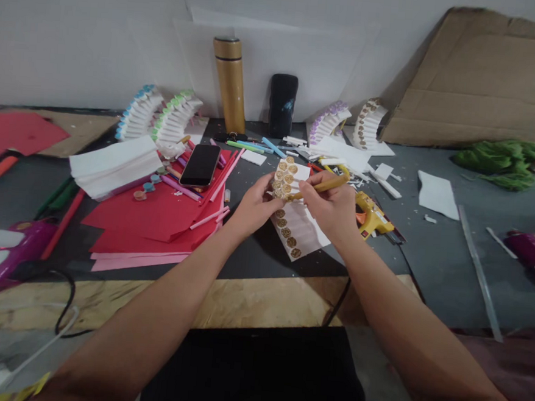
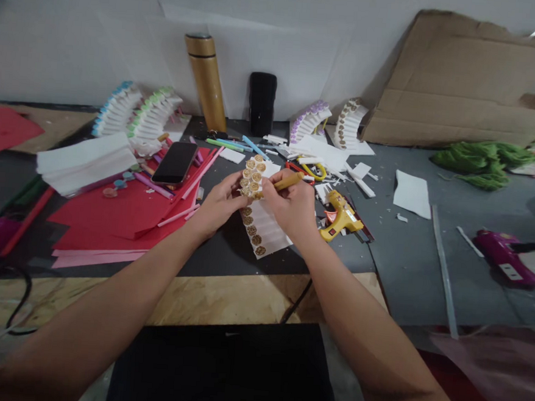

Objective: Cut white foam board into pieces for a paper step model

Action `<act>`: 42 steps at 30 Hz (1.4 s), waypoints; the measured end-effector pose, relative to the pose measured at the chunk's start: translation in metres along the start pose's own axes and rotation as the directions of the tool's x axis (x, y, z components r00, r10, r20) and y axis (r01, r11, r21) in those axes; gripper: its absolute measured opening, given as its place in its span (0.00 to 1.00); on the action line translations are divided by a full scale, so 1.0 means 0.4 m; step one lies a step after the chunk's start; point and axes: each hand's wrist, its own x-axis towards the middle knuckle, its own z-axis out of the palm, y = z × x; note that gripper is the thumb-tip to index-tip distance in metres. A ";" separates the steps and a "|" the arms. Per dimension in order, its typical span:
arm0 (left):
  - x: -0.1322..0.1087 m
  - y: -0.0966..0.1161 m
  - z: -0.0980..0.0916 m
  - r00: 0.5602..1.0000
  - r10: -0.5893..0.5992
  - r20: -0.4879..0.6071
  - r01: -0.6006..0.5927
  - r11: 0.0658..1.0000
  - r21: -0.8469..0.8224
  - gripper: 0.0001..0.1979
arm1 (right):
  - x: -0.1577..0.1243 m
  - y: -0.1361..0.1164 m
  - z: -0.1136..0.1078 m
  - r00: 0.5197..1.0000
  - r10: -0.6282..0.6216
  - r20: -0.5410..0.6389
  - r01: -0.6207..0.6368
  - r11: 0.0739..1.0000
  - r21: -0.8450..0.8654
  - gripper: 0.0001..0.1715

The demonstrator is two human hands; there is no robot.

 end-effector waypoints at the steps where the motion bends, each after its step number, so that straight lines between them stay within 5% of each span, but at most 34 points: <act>1: 0.000 0.000 0.000 1.000 0.004 -0.003 -0.004 1.000 0.000 0.30 | -0.001 -0.001 0.000 1.000 -0.007 0.001 0.007 1.000 -0.004 0.11; 12: -0.004 0.005 0.004 1.000 -0.006 -0.020 0.005 1.000 -0.028 0.33 | 0.016 0.034 -0.001 0.989 0.109 -0.097 -0.071 0.940 0.334 0.13; 21: -0.003 0.005 -0.003 1.000 0.026 -0.006 -0.026 0.999 0.021 0.33 | -0.020 -0.017 0.009 0.980 -0.197 -0.023 0.192 0.971 -0.141 0.11; 42: -0.004 0.010 -0.001 1.000 0.023 0.004 -0.023 1.000 0.011 0.32 | -0.021 -0.007 0.007 0.972 -0.234 0.032 0.236 0.954 -0.187 0.11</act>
